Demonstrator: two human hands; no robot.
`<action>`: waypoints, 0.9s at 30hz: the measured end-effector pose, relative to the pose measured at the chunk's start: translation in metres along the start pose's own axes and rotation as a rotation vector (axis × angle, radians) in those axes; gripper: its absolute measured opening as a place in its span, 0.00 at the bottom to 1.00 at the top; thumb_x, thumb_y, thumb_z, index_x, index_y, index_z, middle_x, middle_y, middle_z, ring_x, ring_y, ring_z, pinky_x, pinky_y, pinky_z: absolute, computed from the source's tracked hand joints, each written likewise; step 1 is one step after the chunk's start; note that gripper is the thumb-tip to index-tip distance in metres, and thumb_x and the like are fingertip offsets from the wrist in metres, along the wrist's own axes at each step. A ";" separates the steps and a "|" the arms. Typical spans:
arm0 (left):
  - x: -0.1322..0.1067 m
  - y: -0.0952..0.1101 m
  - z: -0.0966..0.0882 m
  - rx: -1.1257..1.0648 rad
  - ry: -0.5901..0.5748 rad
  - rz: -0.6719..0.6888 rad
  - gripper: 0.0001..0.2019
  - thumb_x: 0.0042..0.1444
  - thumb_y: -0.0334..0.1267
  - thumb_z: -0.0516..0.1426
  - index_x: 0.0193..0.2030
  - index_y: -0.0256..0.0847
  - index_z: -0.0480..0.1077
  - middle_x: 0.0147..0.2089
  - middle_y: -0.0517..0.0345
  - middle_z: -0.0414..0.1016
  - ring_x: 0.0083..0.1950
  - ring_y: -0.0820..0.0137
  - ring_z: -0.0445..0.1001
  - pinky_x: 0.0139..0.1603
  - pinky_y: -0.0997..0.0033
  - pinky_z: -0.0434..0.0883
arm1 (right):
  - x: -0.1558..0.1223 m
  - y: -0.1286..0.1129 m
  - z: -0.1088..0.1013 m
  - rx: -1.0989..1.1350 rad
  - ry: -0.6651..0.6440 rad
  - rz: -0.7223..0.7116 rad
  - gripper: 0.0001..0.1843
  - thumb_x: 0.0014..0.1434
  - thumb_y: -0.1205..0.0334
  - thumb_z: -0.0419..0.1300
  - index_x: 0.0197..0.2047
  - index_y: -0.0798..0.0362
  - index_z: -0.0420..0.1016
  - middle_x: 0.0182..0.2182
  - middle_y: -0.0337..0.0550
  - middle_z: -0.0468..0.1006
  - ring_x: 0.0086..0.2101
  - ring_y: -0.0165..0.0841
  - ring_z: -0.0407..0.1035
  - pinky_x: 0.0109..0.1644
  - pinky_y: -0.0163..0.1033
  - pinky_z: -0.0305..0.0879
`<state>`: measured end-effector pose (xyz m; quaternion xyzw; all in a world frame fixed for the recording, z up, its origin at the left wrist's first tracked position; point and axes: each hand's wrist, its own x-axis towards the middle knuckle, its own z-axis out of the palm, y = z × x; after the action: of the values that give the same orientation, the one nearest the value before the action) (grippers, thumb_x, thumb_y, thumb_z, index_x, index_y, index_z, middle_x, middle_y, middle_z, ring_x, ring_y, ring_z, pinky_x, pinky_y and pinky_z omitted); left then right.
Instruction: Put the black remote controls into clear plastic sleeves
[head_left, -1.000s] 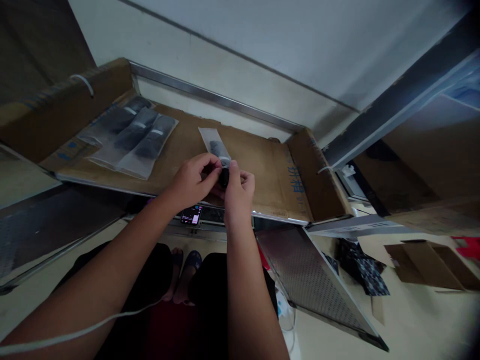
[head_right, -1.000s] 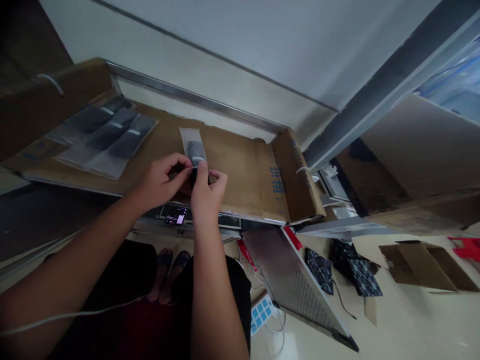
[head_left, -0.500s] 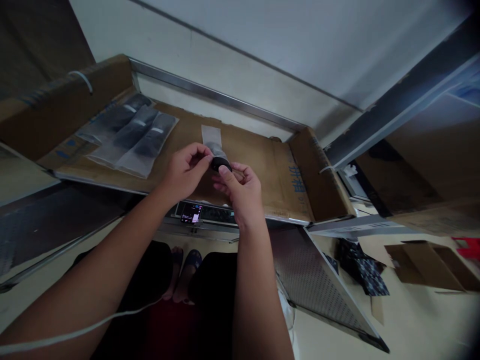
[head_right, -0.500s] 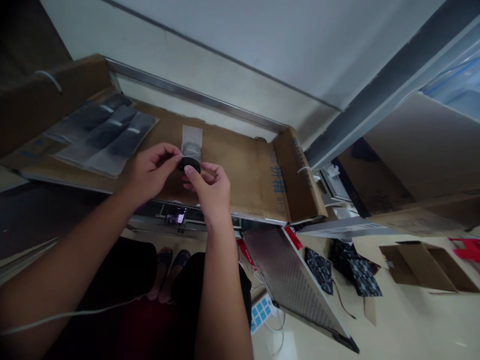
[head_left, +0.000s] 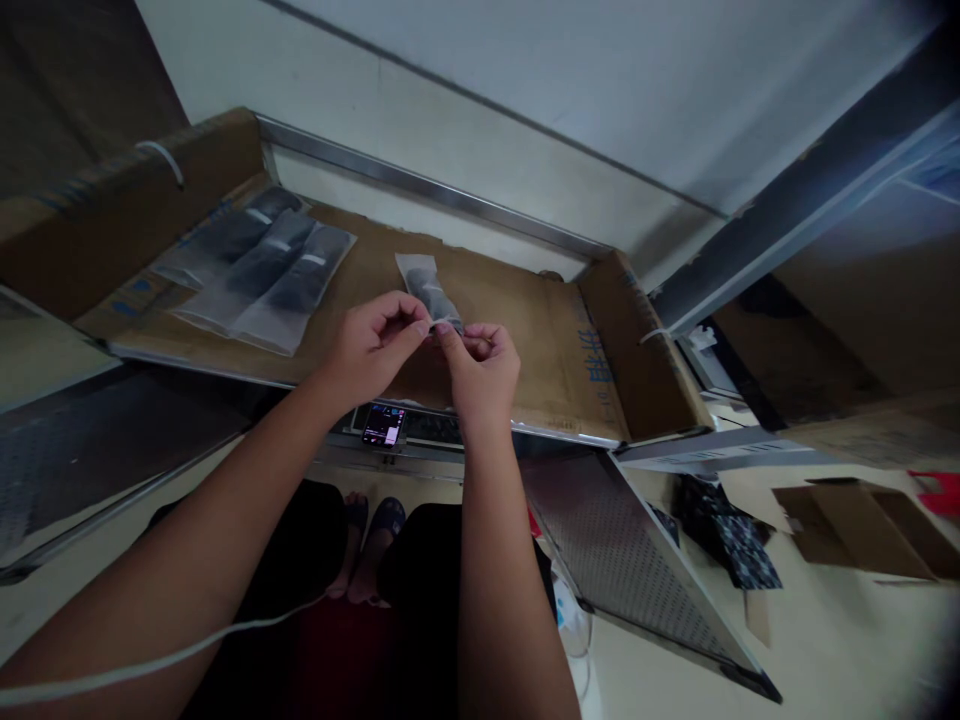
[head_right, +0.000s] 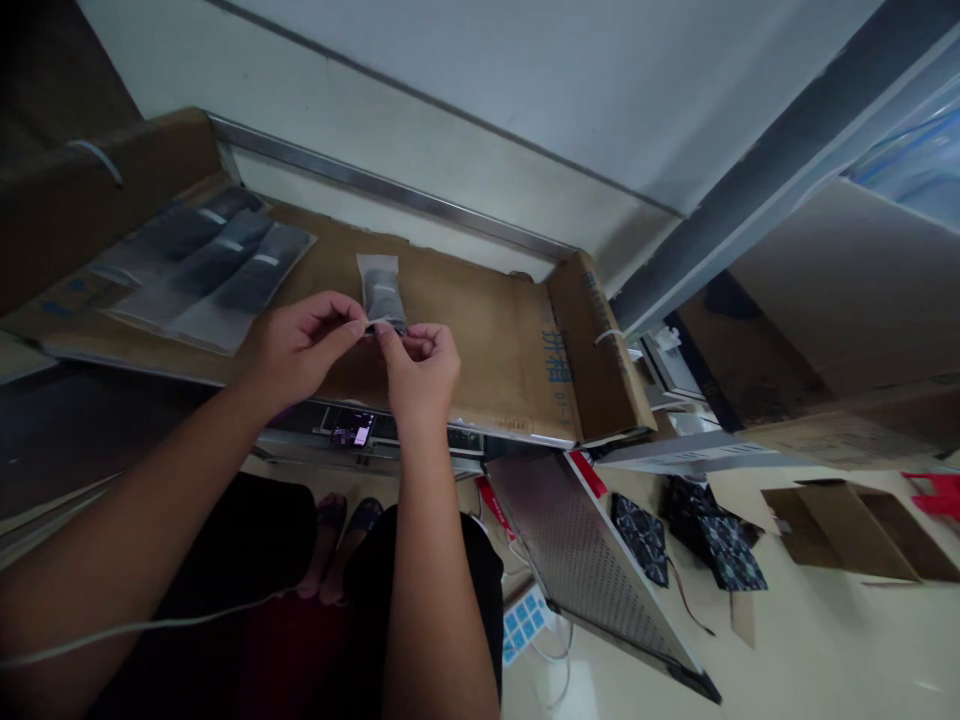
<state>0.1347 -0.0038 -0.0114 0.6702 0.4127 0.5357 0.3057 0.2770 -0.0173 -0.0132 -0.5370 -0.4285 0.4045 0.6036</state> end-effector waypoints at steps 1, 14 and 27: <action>-0.001 0.001 0.000 -0.021 -0.009 -0.007 0.10 0.63 0.45 0.59 0.39 0.41 0.72 0.38 0.55 0.78 0.40 0.67 0.76 0.42 0.68 0.75 | 0.001 0.001 0.000 -0.034 0.004 -0.012 0.19 0.53 0.51 0.71 0.38 0.48 0.65 0.27 0.34 0.78 0.29 0.31 0.75 0.34 0.35 0.71; -0.008 0.009 0.004 0.011 -0.190 0.085 0.04 0.62 0.37 0.57 0.37 0.40 0.71 0.33 0.58 0.75 0.33 0.71 0.72 0.35 0.72 0.70 | 0.005 0.000 -0.001 -0.469 0.036 -0.125 0.12 0.47 0.70 0.61 0.37 0.50 0.72 0.30 0.37 0.79 0.31 0.32 0.71 0.39 0.38 0.62; -0.022 0.025 0.012 0.546 0.041 0.098 0.11 0.53 0.25 0.57 0.43 0.42 0.68 0.42 0.52 0.73 0.42 0.61 0.75 0.45 0.62 0.72 | 0.007 0.007 -0.010 -0.327 -0.279 -0.129 0.08 0.58 0.62 0.60 0.42 0.49 0.76 0.29 0.37 0.81 0.30 0.32 0.73 0.35 0.36 0.63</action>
<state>0.1501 -0.0347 -0.0035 0.7360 0.5150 0.4322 0.0791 0.2882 -0.0130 -0.0198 -0.5383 -0.6011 0.3604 0.4680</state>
